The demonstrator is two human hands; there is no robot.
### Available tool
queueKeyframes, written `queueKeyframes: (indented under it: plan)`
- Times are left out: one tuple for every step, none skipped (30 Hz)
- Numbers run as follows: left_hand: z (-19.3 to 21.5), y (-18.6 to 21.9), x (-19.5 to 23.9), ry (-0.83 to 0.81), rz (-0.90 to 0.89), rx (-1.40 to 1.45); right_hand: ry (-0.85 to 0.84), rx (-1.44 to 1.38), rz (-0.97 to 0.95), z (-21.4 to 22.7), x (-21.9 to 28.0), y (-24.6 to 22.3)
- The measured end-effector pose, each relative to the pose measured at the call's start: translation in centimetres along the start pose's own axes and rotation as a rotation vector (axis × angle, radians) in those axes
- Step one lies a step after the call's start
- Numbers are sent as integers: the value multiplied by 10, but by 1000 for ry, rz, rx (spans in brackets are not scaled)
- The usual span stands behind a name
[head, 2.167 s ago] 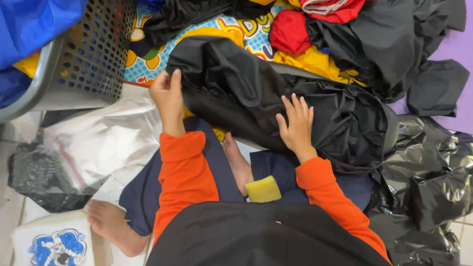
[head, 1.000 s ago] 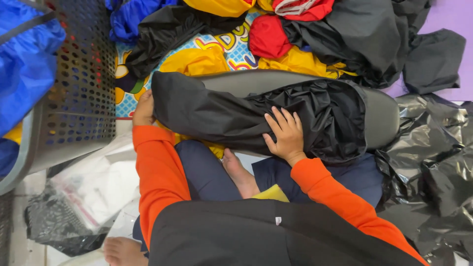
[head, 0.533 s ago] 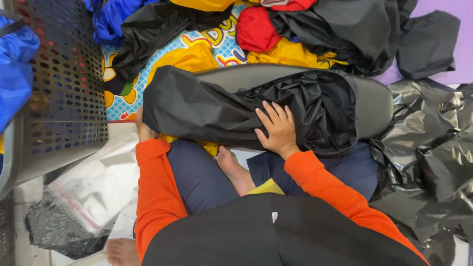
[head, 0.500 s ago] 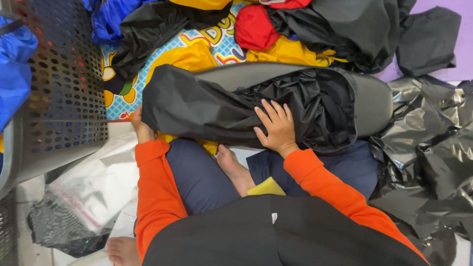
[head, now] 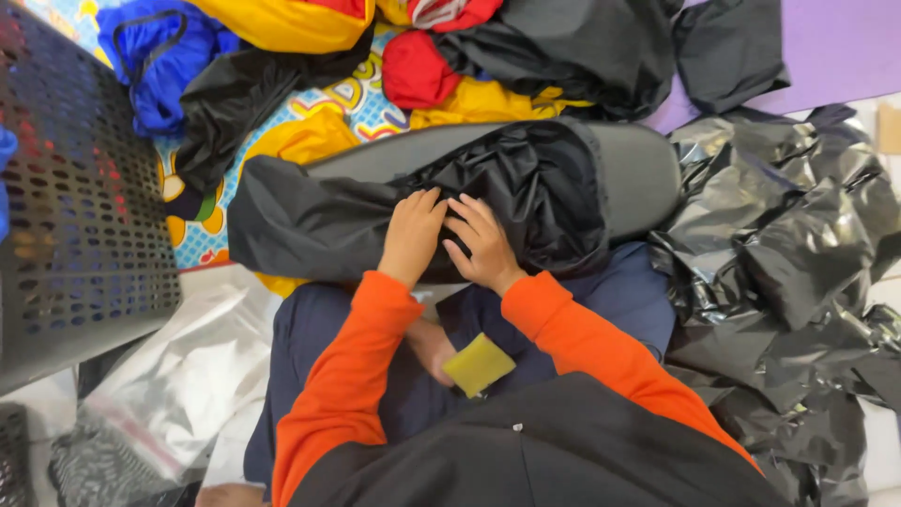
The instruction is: The person sits on the floor and uses scissors to cut the elastic edge off a black fabric cover. After cutting, they wipe the surface of the cover with a yellow sponge.
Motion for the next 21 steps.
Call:
queueKeyframes:
  plan:
    - [1,5,-9,10,-6,-3,8,7,6,15,-3,-7]
    - [-5,5,-17,-79,55,-13,88,-93,-84,34,-4,-8]
    - [-12,5,-24,-167,115,-24,168,-194,-173,51,-4,-7]
    - [-16,6,-28,-162,117,-24,167,-193,-168,73,-18,-8]
    - [-22,6,-31,-181,128,-19,228,-49,-90,102,-31,-14]
    - [-29,8,-29,-210,142,-14,282,90,-19,129,-40,-24]
    - [-33,11,-32,-215,146,-11,277,87,-21,135,-33,-3]
    - [-33,15,-36,-188,134,-7,142,124,-101,130,-27,24]
    - [-33,19,-40,-160,122,-2,5,161,-179,126,-20,50]
    - [-42,20,-44,-160,117,-3,9,163,-181,130,-12,66]
    - [-48,22,-48,-124,106,-26,-105,241,-311,128,0,92]
    - [-54,25,-54,-85,93,-46,-217,322,-441,128,13,119]
    - [-55,24,-63,-81,88,-45,-212,327,-442,135,17,133]
    - [-53,26,-71,-20,72,-13,-199,314,-476,144,24,149]
    - [-52,28,-78,41,57,18,-185,301,-510,152,32,164]
    - [-54,28,-86,39,55,21,-186,303,-514,159,31,172]
    - [-55,26,-94,60,66,36,-155,350,-483,169,29,178]
    - [-56,24,-100,77,77,49,-125,394,-455,177,29,182]
    - [-60,24,-101,68,73,50,-127,392,-464,180,36,199]
    - [-71,20,-103,-25,117,35,-123,400,-545,184,46,220]
    - [-82,16,-104,-119,160,19,-120,408,-627,189,57,241]
Point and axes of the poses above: each hand's wrist, its own x-axis away from the middle knuckle, its own z-axis out of the back of the hand, y = z × x, the point moved 8 cm from there along -x, towards the middle knuckle, and after that the axes turned 4 degrees about z, right-handed, at the moved point
